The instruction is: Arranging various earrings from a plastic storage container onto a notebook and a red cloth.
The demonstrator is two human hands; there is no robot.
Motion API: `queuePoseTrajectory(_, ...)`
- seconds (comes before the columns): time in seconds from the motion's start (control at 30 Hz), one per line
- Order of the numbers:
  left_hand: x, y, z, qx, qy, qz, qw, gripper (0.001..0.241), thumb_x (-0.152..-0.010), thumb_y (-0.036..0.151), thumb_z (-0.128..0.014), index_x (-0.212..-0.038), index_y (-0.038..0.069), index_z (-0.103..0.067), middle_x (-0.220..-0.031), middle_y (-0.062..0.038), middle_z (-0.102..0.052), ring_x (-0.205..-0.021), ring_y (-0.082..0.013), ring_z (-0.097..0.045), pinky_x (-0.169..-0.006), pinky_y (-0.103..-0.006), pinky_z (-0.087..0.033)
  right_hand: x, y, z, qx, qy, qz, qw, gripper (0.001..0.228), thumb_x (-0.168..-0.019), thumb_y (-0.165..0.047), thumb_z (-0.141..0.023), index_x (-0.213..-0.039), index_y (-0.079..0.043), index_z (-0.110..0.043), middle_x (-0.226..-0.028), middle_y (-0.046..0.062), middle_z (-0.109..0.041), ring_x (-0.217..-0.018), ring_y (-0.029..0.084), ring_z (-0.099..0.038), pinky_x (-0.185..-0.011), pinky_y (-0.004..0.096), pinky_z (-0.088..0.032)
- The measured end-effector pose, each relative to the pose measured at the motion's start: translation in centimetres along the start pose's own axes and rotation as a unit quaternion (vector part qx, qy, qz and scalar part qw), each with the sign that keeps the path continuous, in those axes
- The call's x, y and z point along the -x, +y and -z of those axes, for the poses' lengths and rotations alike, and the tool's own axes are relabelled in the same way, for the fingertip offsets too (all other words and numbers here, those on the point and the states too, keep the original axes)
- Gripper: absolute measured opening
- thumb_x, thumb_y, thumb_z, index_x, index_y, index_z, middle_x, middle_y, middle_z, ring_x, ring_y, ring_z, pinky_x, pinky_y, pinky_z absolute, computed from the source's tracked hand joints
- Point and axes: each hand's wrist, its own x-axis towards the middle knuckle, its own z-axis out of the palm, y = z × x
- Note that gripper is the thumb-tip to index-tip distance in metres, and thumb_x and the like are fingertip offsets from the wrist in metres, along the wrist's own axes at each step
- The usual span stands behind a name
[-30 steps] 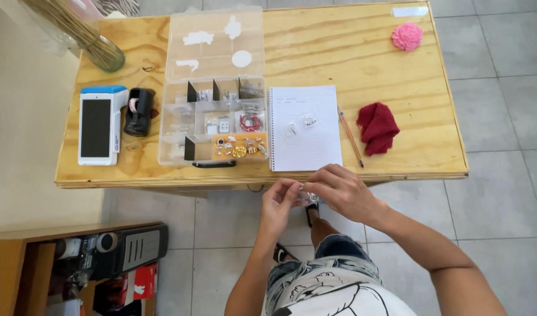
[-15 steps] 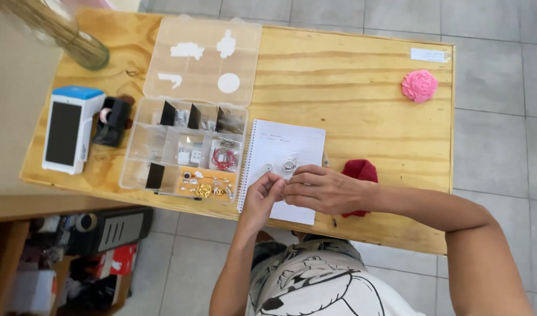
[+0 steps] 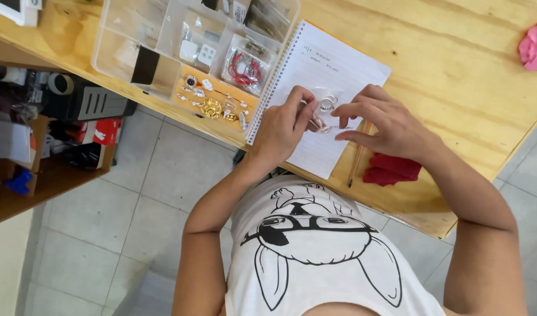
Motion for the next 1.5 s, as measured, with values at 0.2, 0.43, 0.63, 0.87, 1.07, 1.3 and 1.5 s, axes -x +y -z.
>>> queuePoseTrajectory(0.2,0.9,0.8,-0.4,0.131,-0.038,0.002,0.991,0.035,-0.105,0.045,-0.055,-0.12,0.014,-0.049,-0.112,-0.013,-0.076,-0.107,-0.0303,-0.075,-0.089,-0.0432,-0.062,-0.5,-0.7,-0.6,0.085,-0.005,0.022,0.996,0.009,-0.092,-0.005,-0.082,-0.1,-0.007,-0.077,-0.092,0.005,-0.067,-0.081,0.026,-0.055,-0.075,0.038,-0.047)
queuePoseTrajectory(0.43,1.5,0.9,0.9,0.21,-0.013,-0.01,0.977,0.014,-0.106,0.021,-0.059,-0.115,0.011,-0.057,-0.11,-0.012,-0.077,-0.106,-0.0261,-0.076,-0.091,-0.0389,-0.062,0.4,-1.4,0.7,0.071,0.01,0.01,0.997,0.009,-0.087,-0.005,-0.085,-0.092,-0.012,-0.081,-0.1,0.007,-0.067,-0.087,0.024,-0.057,-0.078,0.035,-0.05)
queuePoseTrajectory(0.63,2.5,1.3,2.2,-0.085,0.039,-0.102,0.99,0.011,-0.11,0.022,-0.052,-0.117,0.018,-0.061,-0.1,-0.002,-0.079,-0.096,-0.0179,-0.078,-0.08,-0.0312,-0.063,0.1,-0.7,0.8,-0.051,-0.059,-0.125,0.989,0.023,-0.084,-0.019,-0.087,-0.104,-0.01,-0.08,-0.107,0.013,-0.069,-0.091,0.029,-0.066,-0.086,0.042,-0.055)
queuePoseTrajectory(0.87,2.7,1.6,1.3,0.101,-0.003,-0.053,0.993,0.012,-0.11,0.021,-0.046,-0.114,0.012,-0.053,-0.112,-0.008,-0.075,-0.096,-0.0222,-0.08,-0.08,-0.0283,-0.063,-1.1,-0.9,0.9,-0.107,-0.073,-0.283,0.95,0.022,-0.089,-0.001,-0.083,-0.106,-0.001,-0.069,-0.092,0.01,-0.074,-0.084,0.02,-0.072,-0.082,0.032,-0.059)
queuePoseTrajectory(1.07,3.2,-1.5,-2.0,0.203,0.046,-0.039,0.977,0.005,-0.105,0.008,-0.054,-0.108,0.005,-0.052,-0.109,-0.015,-0.066,-0.099,-0.0259,-0.069,-0.089,-0.0334,-0.058,-2.7,-1.3,1.9,-0.071,-0.103,-0.271,0.954,0.007,-0.101,0.0,-0.072,-0.107,0.003,-0.068,-0.098,0.011,-0.074,-0.087,0.018,-0.071,-0.085,0.029,-0.058)
queuePoseTrajectory(1.3,3.2,-2.7,-2.0,-0.119,0.083,-0.12,0.982,0.035,-0.099,0.019,-0.07,-0.129,0.013,-0.055,-0.105,-0.001,-0.071,-0.095,-0.0249,-0.063,-0.08,-0.0395,-0.047,-5.8,-3.8,0.8,0.308,-0.254,0.062,0.915,0.011,-0.106,-0.002,-0.063,-0.113,-0.01,-0.064,-0.091,0.002,-0.061,-0.078,0.022,-0.061,-0.076,0.033,-0.053)
queuePoseTrajectory(1.5,3.4,-4.0,-2.5,-0.152,0.12,-0.119,0.974,0.035,-0.093,0.007,-0.073,-0.125,0.011,-0.058,-0.105,-0.001,-0.07,-0.097,-0.0266,-0.062,-0.086,-0.0393,-0.043,-7.4,-3.8,0.4,0.258,-0.261,0.036,0.93,0.016,-0.116,-0.023,-0.059,-0.105,-0.011,-0.062,-0.088,0.003,-0.058,-0.078,0.025,-0.061,-0.074,0.037,-0.052)
